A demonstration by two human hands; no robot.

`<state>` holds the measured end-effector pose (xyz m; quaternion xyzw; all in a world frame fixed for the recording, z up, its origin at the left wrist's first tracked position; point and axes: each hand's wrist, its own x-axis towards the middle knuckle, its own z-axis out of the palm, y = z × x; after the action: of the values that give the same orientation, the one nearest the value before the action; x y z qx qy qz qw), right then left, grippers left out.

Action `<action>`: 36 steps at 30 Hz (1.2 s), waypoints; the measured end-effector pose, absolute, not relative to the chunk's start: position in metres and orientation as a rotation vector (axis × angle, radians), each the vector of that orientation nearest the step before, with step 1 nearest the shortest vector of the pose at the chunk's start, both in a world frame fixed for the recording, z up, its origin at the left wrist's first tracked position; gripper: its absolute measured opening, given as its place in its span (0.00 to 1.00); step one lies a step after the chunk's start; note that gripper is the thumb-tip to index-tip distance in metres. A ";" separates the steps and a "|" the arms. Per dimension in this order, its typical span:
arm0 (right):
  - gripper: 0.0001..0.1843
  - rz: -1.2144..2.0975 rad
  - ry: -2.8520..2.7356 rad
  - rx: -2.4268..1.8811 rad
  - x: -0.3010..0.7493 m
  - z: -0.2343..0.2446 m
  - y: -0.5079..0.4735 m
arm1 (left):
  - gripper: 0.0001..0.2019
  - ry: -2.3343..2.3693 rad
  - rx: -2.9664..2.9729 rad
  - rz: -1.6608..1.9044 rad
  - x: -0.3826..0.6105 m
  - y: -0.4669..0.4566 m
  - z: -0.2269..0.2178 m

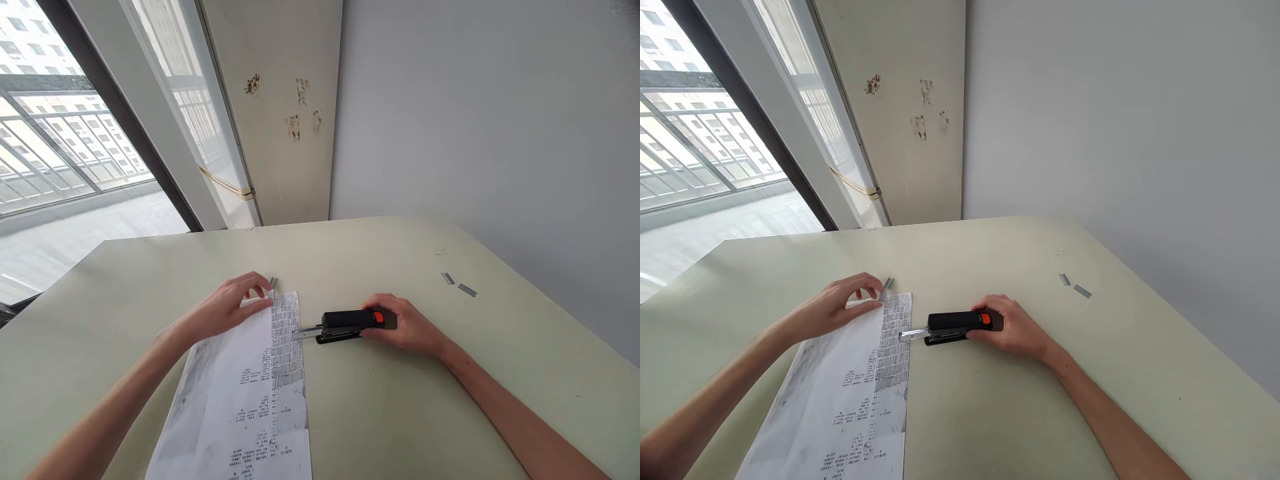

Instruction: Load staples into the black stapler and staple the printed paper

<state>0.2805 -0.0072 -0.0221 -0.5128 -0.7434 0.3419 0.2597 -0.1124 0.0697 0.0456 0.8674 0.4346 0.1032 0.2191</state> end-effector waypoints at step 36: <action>0.20 0.889 -2.021 -1.416 0.283 -0.023 -0.011 | 0.16 1.120 2.659 0.515 -0.058 -0.014 0.030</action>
<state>0.2831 -0.0111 -0.0231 -0.5217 -0.7449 0.3274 0.2565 -0.0581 -0.0144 0.0297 0.9022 0.3799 0.1749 0.1054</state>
